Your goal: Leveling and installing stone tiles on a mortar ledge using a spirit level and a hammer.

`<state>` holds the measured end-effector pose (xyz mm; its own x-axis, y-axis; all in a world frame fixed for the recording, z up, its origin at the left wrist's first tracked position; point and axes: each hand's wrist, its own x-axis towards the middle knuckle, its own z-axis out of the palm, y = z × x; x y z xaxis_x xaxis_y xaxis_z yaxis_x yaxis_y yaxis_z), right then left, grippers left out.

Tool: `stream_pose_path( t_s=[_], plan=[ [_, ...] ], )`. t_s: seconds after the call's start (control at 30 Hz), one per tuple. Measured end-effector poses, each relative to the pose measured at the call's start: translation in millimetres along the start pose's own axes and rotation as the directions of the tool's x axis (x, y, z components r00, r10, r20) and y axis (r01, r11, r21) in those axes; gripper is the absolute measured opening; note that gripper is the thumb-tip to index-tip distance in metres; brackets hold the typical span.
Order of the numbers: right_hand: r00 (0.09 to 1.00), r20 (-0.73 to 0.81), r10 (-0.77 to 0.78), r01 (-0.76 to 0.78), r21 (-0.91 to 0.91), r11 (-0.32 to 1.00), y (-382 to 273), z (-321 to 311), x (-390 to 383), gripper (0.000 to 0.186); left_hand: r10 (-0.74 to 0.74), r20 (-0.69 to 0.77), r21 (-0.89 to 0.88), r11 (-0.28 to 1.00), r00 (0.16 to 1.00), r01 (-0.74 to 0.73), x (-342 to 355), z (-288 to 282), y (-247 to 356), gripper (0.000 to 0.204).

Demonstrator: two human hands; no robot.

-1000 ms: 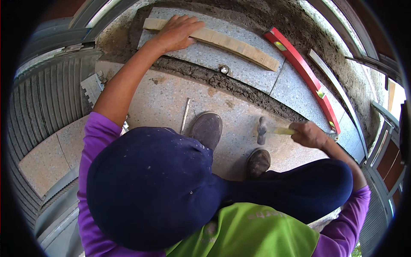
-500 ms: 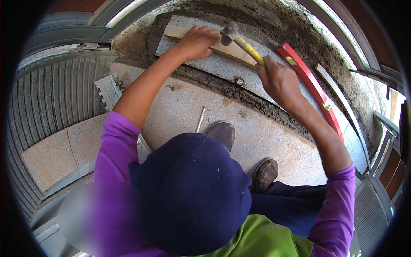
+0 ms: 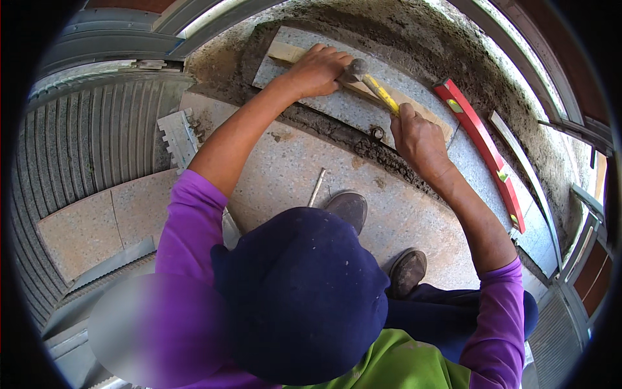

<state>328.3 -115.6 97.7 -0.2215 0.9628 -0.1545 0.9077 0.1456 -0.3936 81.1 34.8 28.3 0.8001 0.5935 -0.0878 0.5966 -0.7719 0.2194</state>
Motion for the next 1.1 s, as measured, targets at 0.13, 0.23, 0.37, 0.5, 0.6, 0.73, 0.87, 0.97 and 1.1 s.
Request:
stream_pose_path(
  t_s=[0.13,0.23,0.37,0.5,0.6,0.73,0.87,0.97,1.1],
  plan=[
    [0.999,0.047,0.022,-0.022,-0.010,1.000,3.4,-2.7,-0.2,0.021,-0.078,0.006,-0.032,0.996,0.997,0.078,-1.2,-9.9,-3.9,0.063],
    [0.999,0.050,0.000,0.001,-0.010,1.000,5.2,-4.6,1.2,0.021,-0.164,0.034,0.036,0.986,0.986,0.163,-18.3,-25.8,-36.8,0.064],
    [0.998,0.061,0.015,-0.016,0.022,1.000,-5.9,-7.2,3.6,0.021,-0.094,0.006,0.001,0.996,0.996,0.094,-34.3,-10.0,-64.7,0.065],
    [1.000,0.016,-0.016,0.015,0.064,0.998,-20.9,-11.9,18.9,0.023,-0.081,-0.022,-0.007,0.997,0.996,0.081,-33.7,-5.0,-69.5,0.064],
    [1.000,-0.008,-0.026,0.027,0.072,0.997,-30.7,-3.7,33.2,0.024,-0.121,0.055,0.044,0.992,0.991,0.118,-27.1,-9.3,-56.8,0.066],
    [1.000,0.018,-0.021,0.020,0.063,0.998,-34.2,11.9,45.3,0.024,-0.210,0.135,0.034,0.978,0.968,0.208,-23.0,-24.1,-47.1,0.066],
    [0.999,0.053,-0.008,0.006,0.032,0.999,-37.6,15.0,48.1,0.025,-0.201,0.077,-0.047,0.978,0.977,0.205,-28.9,-30.1,-47.8,0.067],
    [0.998,0.055,-0.018,0.016,0.024,1.000,-36.2,16.2,49.7,0.024,-0.172,0.045,-0.044,0.984,0.984,0.174,-29.0,-31.2,-47.7,0.070],
    [0.998,0.003,-0.068,0.068,0.044,0.997,-35.3,20.2,48.2,0.023,-0.164,-0.003,-0.048,0.985,0.987,0.163,-30.9,-24.4,-51.4,0.069]
  ],
)
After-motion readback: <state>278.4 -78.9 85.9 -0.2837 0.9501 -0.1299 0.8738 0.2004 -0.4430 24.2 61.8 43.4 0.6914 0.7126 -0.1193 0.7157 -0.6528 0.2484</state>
